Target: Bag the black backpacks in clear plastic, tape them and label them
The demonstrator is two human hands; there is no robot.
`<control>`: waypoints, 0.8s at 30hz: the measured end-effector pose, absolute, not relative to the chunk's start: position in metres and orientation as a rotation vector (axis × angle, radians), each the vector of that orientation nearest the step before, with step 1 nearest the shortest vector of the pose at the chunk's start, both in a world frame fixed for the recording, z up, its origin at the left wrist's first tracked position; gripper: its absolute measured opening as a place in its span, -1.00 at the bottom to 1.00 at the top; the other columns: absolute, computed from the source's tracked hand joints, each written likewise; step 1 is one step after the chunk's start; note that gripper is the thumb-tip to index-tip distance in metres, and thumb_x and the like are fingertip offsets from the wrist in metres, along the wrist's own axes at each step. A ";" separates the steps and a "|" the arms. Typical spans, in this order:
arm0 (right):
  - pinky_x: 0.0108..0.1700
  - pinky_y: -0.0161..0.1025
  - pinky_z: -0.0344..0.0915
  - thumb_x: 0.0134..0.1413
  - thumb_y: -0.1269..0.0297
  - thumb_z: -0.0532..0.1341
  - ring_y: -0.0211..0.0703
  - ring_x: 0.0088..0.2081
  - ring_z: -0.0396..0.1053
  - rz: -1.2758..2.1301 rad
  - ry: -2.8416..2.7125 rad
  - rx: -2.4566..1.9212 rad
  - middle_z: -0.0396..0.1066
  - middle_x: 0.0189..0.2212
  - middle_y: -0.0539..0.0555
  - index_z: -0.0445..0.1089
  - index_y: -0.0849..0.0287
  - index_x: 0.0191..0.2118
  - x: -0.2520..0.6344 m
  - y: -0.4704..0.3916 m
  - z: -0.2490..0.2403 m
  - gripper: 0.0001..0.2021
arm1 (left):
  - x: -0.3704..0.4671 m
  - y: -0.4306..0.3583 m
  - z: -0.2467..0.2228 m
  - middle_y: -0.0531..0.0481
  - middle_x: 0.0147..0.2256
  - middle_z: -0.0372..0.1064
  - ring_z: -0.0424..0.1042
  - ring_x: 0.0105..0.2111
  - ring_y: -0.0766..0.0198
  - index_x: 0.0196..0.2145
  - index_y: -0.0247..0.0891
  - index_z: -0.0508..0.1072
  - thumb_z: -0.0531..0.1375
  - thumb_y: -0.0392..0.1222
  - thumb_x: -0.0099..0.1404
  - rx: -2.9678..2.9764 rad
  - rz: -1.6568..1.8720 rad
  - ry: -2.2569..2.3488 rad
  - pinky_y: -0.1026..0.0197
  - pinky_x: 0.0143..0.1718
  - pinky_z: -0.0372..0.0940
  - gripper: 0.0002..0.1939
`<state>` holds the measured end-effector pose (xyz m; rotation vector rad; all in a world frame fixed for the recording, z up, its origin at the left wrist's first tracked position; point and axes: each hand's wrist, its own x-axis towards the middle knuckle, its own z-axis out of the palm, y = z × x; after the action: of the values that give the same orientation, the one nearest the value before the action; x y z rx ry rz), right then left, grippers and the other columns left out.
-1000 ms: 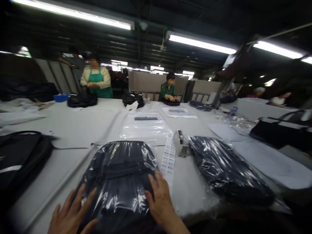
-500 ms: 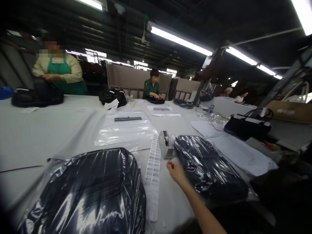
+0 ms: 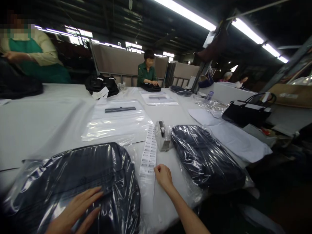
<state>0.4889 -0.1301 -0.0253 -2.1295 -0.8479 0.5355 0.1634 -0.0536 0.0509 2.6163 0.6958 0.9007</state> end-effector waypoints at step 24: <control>-0.22 -0.23 0.29 -0.10 0.28 0.26 -0.11 -0.34 0.39 0.600 -0.923 -1.657 0.49 -0.40 0.06 0.50 0.21 -0.29 0.507 -0.136 -0.013 -0.79 | 0.388 -0.018 0.020 0.01 -0.25 0.41 0.26 -0.09 0.16 -0.35 -0.21 0.42 0.13 -0.35 0.17 2.739 0.272 0.513 -0.04 0.11 -0.08 -0.89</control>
<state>0.5074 -0.1360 -0.0125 -1.6571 -0.9232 0.6002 0.3885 -0.0179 0.0201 2.7388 0.5134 0.2718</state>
